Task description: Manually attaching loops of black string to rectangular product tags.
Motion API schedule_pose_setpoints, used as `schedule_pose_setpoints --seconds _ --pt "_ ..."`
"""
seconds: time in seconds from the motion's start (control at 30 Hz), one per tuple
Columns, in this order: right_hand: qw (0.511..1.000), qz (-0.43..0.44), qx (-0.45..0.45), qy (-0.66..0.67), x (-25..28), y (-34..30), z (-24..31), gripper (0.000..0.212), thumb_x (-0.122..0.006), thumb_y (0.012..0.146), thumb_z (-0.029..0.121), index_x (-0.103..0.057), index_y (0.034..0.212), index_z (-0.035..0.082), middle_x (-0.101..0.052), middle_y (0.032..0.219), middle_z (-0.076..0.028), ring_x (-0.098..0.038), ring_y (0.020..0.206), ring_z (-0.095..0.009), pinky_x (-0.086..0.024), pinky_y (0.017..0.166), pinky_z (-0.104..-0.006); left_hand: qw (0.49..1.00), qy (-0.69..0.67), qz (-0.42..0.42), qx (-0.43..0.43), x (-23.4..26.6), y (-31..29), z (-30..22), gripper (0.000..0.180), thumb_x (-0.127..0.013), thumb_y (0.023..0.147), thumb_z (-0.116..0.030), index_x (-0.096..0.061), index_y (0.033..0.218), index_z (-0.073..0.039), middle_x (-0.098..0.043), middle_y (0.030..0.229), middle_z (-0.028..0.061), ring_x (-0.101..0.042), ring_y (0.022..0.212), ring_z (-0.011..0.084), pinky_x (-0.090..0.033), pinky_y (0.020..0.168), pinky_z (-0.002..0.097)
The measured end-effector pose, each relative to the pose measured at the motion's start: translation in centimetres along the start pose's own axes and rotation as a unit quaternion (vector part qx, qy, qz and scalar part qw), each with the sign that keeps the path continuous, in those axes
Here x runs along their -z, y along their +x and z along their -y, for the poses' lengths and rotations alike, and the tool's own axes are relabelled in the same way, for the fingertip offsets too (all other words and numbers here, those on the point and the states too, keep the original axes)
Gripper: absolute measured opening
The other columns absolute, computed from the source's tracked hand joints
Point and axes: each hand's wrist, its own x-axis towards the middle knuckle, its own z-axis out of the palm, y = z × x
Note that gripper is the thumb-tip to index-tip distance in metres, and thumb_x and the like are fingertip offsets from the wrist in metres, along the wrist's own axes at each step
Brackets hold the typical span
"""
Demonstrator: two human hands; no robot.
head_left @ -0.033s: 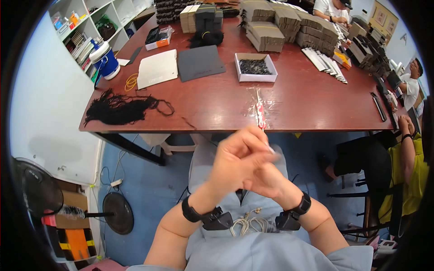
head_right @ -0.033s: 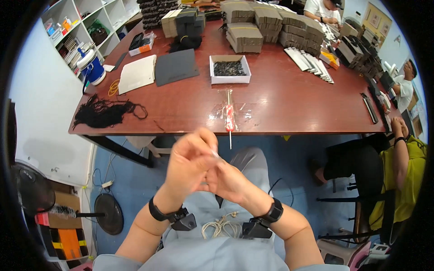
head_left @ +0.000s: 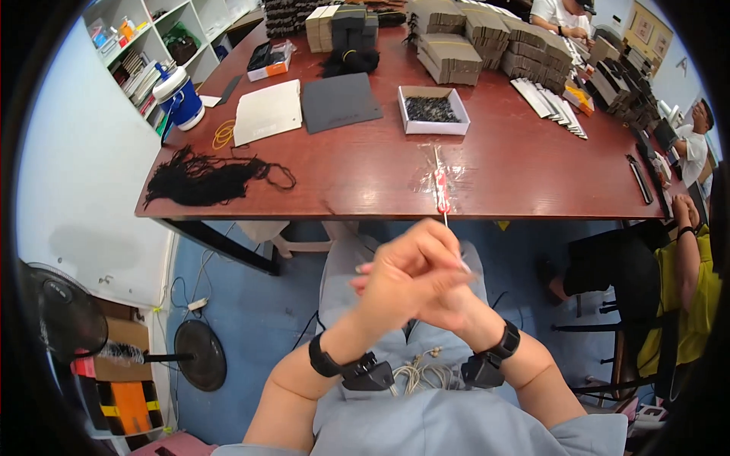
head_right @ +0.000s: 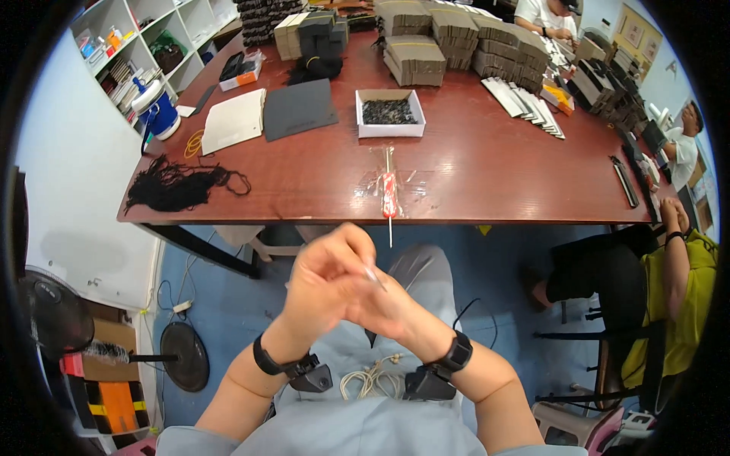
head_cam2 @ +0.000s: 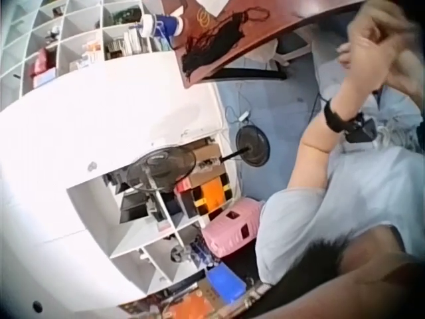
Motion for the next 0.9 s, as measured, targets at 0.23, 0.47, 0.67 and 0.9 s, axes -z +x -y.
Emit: schedule_pose_setpoints --seconds 0.23,0.47,0.67,0.9 --pt "0.992 -0.068 0.045 -0.096 -0.2 2.8 0.8 0.035 -0.039 0.087 0.033 -0.054 0.081 0.001 -0.046 0.056 0.0 -0.04 0.047 -0.008 -0.034 0.046 -0.0212 0.994 -0.033 -0.063 0.082 0.3 -5.8 -0.5 0.013 -0.06 0.07 0.003 -0.053 0.075 -0.006 -0.046 0.079 0.0045 -0.047 0.072 0.0104 -0.039 0.064 0.0204" --pt "0.903 0.116 -0.053 -0.41 0.6 -0.3 0.8 0.044 -0.035 0.088 0.034 -0.048 0.058 0.006 -0.046 0.046 -0.001 -0.041 0.043 -0.006 -0.034 0.043 -0.0199 0.914 -0.165 -0.242 0.283 4.8 -7.8 1.0 0.015 -0.05 0.083 -0.02 -0.052 0.08 -0.006 -0.054 0.099 0.0093 -0.054 0.076 0.0183 -0.043 0.067 0.0354" --pt "0.918 0.138 -0.064 -0.367 2.8 -1.9 -0.4 0.043 -0.039 0.087 0.035 -0.051 0.058 0.006 -0.05 0.049 -0.001 -0.046 0.046 -0.007 -0.036 0.043 -0.0198 0.891 -0.23 -0.139 0.366 3.6 -6.7 1.4 0.017 -0.049 0.083 -0.02 -0.048 0.073 -0.006 -0.049 0.109 0.0189 -0.057 0.073 0.0312 -0.047 0.066 0.0441" --pt "0.913 0.149 -0.067 -0.373 3.6 -1.9 -1.4 0.034 -0.043 0.086 0.031 -0.052 0.065 0.006 -0.051 0.054 0.001 -0.048 0.048 -0.007 -0.038 0.045 -0.0197 0.874 -0.267 -0.078 0.399 4.1 -5.5 2.1 0.01 -0.052 0.081 -0.013 -0.049 0.074 -0.007 -0.056 0.093 0.0145 -0.056 0.084 0.0247 -0.048 0.068 0.0408"
